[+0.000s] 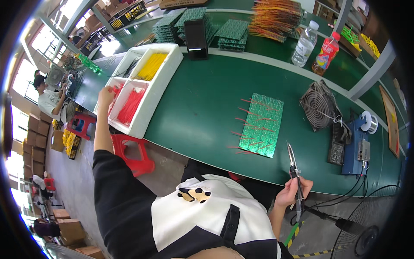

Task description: The person solders wires onto a circuit board using a soldering iron, retrieving additional wires from a tray and soldering them to the board.

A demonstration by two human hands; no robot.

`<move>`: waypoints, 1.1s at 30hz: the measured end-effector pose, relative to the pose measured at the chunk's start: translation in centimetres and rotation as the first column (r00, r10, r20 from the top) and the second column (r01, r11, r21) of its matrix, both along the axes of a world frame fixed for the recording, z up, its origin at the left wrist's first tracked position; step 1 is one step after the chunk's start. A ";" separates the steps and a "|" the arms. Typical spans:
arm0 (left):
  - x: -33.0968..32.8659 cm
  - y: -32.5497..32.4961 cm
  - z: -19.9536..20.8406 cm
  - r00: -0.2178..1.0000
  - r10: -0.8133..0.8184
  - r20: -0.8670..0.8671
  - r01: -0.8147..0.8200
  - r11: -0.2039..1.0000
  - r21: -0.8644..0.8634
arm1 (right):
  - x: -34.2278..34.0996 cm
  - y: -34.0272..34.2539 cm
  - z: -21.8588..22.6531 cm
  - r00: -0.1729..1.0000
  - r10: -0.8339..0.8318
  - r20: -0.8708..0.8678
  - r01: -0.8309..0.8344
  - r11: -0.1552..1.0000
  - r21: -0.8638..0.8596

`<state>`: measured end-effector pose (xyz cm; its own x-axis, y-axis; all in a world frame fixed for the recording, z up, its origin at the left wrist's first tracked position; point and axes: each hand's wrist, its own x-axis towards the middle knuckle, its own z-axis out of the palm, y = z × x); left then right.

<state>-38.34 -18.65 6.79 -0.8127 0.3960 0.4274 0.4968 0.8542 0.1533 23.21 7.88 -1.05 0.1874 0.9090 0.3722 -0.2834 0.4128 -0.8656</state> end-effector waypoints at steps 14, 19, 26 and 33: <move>2.1 0.9 0.5 0.986 0.167 -0.023 -0.169 0.976 -0.141 | 0.4 -0.4 0.4 0.990 -0.008 0.139 0.014 0.999 -0.037; -1.7 -2.8 -1.7 0.995 0.039 -0.097 -0.058 0.979 -0.198 | -0.1 -0.1 0.4 0.997 0.028 0.078 -0.025 0.999 -0.048; -6.2 -4.1 -2.4 0.950 -0.276 0.145 0.272 0.961 0.043 | 0.7 -0.1 0.1 0.998 0.026 0.049 -0.024 0.999 -0.031; -4.7 -5.0 2.4 0.953 -0.303 -0.014 0.300 0.947 -0.115 | 2.4 -1.0 -0.2 1.000 -0.013 0.012 0.013 0.997 -0.077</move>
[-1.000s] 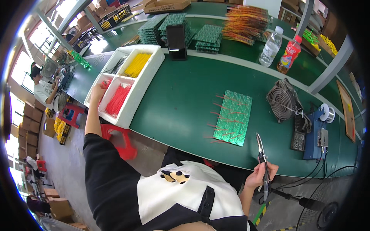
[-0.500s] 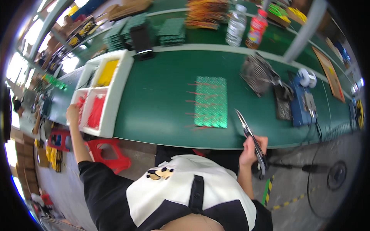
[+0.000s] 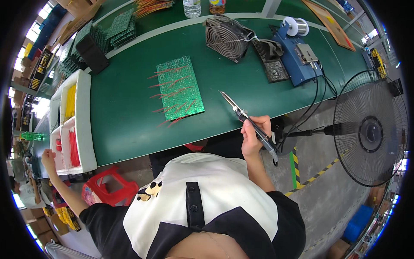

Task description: The person solders wires onto a circuit board using a soldering iron, retrieving additional wires from a tray and soldering them to the board.

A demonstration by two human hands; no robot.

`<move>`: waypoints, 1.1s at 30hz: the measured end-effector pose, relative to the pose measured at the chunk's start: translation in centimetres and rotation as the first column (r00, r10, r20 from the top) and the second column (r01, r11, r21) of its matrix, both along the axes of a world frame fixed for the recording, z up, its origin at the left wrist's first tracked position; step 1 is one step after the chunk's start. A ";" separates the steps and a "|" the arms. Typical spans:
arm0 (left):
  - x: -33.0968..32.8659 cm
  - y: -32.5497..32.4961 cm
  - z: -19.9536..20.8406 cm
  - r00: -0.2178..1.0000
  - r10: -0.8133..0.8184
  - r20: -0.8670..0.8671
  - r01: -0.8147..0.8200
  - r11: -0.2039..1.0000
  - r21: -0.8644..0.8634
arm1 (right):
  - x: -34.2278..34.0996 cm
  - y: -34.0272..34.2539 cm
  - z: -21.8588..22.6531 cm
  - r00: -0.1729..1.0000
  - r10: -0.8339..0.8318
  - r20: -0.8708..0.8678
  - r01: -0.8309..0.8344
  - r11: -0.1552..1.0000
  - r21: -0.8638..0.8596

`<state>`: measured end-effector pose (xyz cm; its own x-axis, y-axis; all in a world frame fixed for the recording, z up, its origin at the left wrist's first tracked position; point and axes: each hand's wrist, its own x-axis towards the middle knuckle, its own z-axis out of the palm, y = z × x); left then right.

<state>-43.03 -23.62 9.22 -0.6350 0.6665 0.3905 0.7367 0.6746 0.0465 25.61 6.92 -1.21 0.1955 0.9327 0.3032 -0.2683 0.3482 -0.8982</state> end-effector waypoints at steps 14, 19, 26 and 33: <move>47.2 22.7 -4.2 -0.121 -0.506 0.854 0.247 0.818 0.519 | -0.6 -2.2 -0.5 0.986 0.113 -0.125 -0.122 0.990 -0.074; 48.3 23.2 -5.5 -0.690 -0.485 0.537 -0.211 0.845 0.492 | 0.3 -2.1 -1.4 0.989 0.095 -0.111 -0.105 0.990 -0.096; 48.4 22.3 -8.1 -0.835 -0.297 0.463 -0.144 0.930 0.338 | 0.0 -1.9 -0.9 0.996 0.048 -0.079 -0.060 0.987 -0.152; 48.7 22.5 -6.8 -0.797 -0.290 0.529 -0.055 0.908 0.415 | 0.0 -2.2 -1.2 0.984 0.061 -0.169 -0.086 0.986 -0.146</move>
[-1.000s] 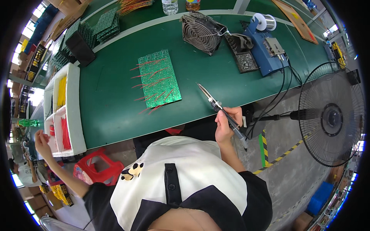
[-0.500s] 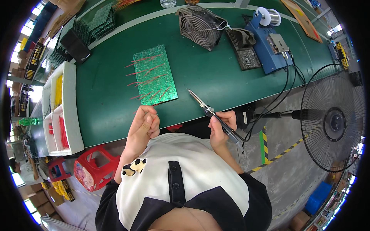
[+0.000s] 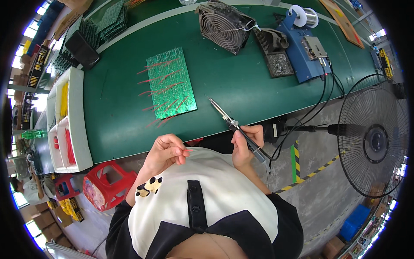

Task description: The person solders wires onto a circuit board using a soldering iron, retrieving additional wires from a tray and soldering them to the board.

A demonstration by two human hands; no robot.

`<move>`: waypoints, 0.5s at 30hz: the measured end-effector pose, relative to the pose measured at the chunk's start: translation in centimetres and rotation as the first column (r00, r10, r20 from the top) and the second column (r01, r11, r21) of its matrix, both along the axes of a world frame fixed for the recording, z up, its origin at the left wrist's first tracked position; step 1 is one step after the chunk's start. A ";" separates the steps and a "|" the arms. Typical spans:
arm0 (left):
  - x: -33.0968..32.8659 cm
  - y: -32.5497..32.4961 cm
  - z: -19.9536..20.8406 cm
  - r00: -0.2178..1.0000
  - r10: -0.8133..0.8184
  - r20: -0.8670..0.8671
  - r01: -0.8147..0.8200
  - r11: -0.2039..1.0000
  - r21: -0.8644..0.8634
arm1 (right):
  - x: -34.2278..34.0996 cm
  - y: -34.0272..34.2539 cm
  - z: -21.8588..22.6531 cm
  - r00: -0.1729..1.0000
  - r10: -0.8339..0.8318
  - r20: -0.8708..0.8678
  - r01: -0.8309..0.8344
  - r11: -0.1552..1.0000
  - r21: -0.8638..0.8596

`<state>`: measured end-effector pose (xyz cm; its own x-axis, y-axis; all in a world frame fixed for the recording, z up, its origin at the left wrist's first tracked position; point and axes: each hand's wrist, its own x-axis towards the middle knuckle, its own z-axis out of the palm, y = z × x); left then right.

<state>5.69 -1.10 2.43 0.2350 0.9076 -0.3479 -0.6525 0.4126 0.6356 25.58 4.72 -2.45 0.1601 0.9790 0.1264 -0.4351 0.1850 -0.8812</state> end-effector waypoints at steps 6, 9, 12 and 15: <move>0.4 2.7 0.0 0.062 0.653 -0.755 0.209 0.731 0.650 | 0.0 -0.3 0.4 0.999 0.024 0.044 -0.024 1.000 0.005; 0.4 3.8 -0.7 -0.156 0.750 -0.642 0.314 0.654 0.688 | -0.2 -0.5 0.5 0.997 0.053 0.062 -0.055 0.998 0.023; 0.9 4.0 -0.6 -0.251 0.660 -0.708 0.249 0.751 0.612 | -0.4 -0.6 0.3 0.987 0.093 0.128 -0.099 0.994 0.045; 1.0 4.3 -0.6 -0.275 0.684 -0.676 0.289 0.729 0.621 | -0.9 -0.8 0.4 0.988 0.110 0.110 -0.116 0.992 0.048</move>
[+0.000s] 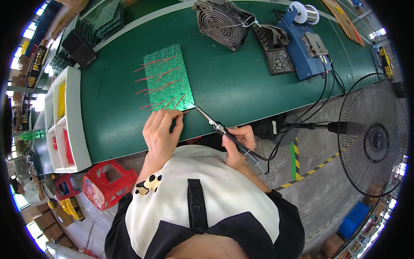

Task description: The person solders wires onto a circuit board using a soldering iron, retrieving additional wires from a tray and soldering them to the board.

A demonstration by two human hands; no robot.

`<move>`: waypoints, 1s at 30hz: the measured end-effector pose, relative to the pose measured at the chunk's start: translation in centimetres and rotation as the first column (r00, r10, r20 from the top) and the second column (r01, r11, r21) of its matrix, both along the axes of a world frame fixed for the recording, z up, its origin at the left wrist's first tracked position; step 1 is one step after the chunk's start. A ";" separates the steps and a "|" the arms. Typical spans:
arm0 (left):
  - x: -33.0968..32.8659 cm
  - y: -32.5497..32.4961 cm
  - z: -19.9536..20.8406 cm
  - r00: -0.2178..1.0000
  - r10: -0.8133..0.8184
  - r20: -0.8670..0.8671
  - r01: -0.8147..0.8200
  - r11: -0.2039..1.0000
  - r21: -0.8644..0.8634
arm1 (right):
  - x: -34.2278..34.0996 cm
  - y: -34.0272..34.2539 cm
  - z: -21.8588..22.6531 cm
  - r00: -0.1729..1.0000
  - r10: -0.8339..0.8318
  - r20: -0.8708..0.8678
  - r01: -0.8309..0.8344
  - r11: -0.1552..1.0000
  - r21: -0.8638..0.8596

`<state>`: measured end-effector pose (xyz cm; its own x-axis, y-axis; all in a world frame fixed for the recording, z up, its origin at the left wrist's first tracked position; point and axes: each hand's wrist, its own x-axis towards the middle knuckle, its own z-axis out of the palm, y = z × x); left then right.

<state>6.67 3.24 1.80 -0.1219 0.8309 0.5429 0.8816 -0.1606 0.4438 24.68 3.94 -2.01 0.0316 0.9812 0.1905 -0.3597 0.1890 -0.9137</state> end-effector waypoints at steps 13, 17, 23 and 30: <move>0.3 -1.1 -1.1 0.982 0.072 0.175 -0.063 0.996 -0.058 | 0.3 -0.1 -0.4 0.999 -0.029 0.016 0.029 1.000 0.000; 0.1 -0.7 0.8 0.996 0.068 0.065 -0.067 0.998 -0.014 | 0.4 -0.1 -0.5 0.999 -0.025 0.023 0.025 1.000 0.009; -0.2 0.0 0.1 0.997 0.075 0.002 -0.075 0.995 0.069 | 0.2 -0.2 -0.4 0.999 -0.039 0.016 0.039 0.999 0.015; -0.5 0.4 -1.3 0.997 0.050 0.067 -0.054 0.996 0.068 | 0.5 -0.3 -0.8 0.999 -0.002 0.032 0.000 0.998 0.056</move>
